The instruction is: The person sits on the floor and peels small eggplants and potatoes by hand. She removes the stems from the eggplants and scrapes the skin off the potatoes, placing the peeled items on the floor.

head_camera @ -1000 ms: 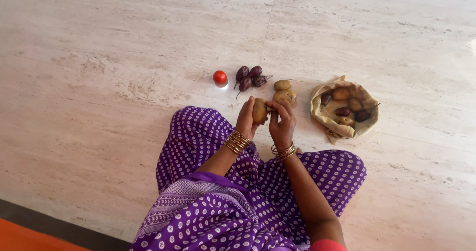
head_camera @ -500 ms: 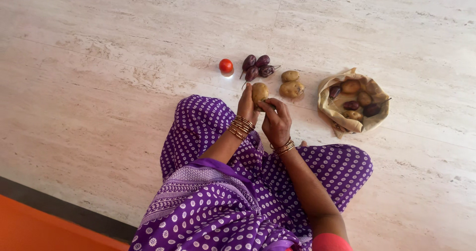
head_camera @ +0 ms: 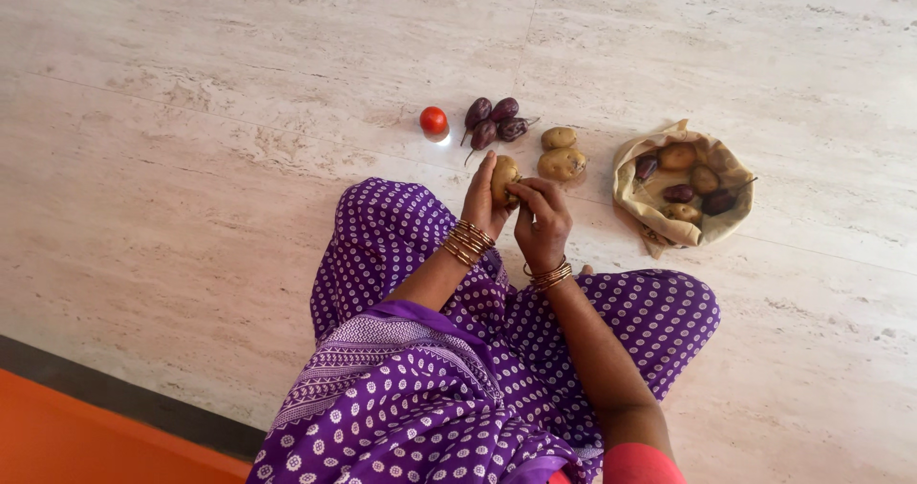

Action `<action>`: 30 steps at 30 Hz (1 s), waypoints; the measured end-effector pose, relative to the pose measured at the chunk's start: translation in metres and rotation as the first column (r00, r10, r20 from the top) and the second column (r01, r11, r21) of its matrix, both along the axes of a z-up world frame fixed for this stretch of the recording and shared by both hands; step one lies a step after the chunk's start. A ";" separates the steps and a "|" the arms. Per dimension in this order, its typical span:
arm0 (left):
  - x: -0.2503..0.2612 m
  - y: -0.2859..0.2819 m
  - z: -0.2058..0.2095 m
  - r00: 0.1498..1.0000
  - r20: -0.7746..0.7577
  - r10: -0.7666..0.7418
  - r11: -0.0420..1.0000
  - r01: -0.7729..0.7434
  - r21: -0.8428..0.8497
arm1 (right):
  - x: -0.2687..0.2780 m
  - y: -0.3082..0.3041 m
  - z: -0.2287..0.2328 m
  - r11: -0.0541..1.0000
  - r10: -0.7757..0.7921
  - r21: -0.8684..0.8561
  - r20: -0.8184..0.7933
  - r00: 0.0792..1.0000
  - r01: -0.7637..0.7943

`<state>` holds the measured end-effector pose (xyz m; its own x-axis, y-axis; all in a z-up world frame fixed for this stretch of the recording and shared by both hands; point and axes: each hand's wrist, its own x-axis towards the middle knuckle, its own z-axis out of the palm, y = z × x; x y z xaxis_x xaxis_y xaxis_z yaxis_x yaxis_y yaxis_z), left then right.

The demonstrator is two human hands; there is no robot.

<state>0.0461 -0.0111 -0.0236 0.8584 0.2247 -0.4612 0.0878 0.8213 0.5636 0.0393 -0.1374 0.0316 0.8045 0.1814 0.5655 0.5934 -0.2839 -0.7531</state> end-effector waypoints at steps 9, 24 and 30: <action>-0.009 -0.003 0.010 0.994 -0.041 -0.103 0.986 0.107 0.124 | 0.012 -0.001 -0.011 0.995 -0.039 0.084 -0.069 0.997 0.045; -0.007 0.002 0.006 1.000 0.000 -0.026 0.997 0.026 0.078 | -0.004 0.007 -0.012 0.999 -0.039 -0.010 0.031 0.999 0.039; -0.018 -0.009 0.008 0.990 -0.051 -0.134 0.984 0.139 0.111 | 0.010 0.002 -0.026 0.984 -0.015 0.170 -0.216 0.976 0.052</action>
<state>0.0285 -0.0199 -0.0158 0.8644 0.1598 -0.4766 0.2211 0.7307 0.6460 0.0498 -0.1359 0.0053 0.9138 0.0664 0.4007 0.4062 -0.1547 -0.9006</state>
